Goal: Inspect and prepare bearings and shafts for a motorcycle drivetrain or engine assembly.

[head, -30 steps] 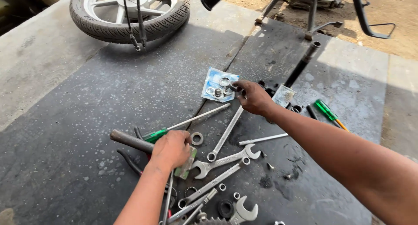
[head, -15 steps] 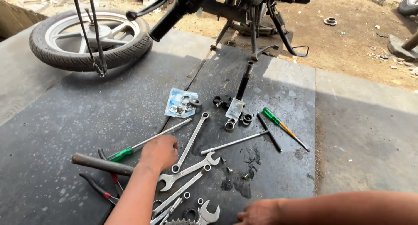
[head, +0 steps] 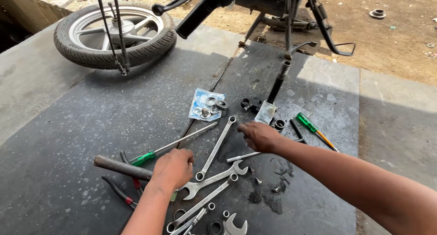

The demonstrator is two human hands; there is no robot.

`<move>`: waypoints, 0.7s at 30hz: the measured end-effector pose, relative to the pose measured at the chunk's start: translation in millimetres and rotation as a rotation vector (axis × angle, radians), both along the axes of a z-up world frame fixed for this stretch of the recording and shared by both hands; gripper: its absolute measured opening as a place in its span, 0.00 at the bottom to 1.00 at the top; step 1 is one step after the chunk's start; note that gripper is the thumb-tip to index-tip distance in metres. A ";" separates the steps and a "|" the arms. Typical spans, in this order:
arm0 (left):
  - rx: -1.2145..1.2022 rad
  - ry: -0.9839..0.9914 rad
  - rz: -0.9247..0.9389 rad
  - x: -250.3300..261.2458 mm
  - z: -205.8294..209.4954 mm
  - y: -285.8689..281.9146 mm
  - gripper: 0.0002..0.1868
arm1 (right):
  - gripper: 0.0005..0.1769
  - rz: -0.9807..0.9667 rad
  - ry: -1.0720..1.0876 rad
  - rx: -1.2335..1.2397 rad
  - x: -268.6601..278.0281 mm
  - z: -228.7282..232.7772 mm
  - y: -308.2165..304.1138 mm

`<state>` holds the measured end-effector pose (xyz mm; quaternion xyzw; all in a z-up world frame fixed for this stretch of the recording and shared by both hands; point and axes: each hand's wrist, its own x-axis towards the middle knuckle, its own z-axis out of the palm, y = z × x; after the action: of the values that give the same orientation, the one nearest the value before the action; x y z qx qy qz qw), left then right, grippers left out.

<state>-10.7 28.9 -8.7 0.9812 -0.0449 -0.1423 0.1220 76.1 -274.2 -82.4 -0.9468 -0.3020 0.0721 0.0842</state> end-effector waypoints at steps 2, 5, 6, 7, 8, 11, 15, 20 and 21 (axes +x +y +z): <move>0.003 0.020 0.017 -4.5 0.9 8.9 0.12 | 0.23 -0.012 -0.019 0.020 21.5 -12.6 4.8; 0.000 0.030 0.032 -10.5 -3.6 24.9 0.11 | 0.24 -0.123 0.018 -0.035 46.1 -25.3 12.6; -0.003 0.021 0.030 -13.0 -5.7 30.5 0.11 | 0.23 -0.218 0.074 -0.110 52.7 -28.1 15.1; 0.000 0.026 0.040 -14.2 -5.6 35.6 0.11 | 0.23 -0.207 0.079 -0.108 51.3 -24.7 17.8; -0.012 0.031 0.052 -15.9 -5.4 40.3 0.12 | 0.24 -0.215 -0.098 -0.129 49.4 -21.0 20.1; -0.004 0.053 0.076 -19.1 -6.5 51.6 0.12 | 0.25 -0.175 -0.241 -0.165 25.7 9.9 36.3; 0.062 0.077 0.081 -16.3 -2.6 53.5 0.13 | 0.27 0.133 -0.310 -0.094 2.5 -22.1 34.9; 0.058 0.026 0.056 -9.6 7.7 38.4 0.13 | 0.20 0.460 0.109 -0.063 -85.3 3.8 68.7; 0.069 0.018 0.038 -7.1 10.0 33.6 0.13 | 0.20 0.573 0.208 -0.021 -105.6 9.4 77.8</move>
<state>-17.8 62.4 1.3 0.9842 -0.0201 -0.1504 0.0911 -29.5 -196.4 -73.0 -0.8116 -0.5456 0.1925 0.0809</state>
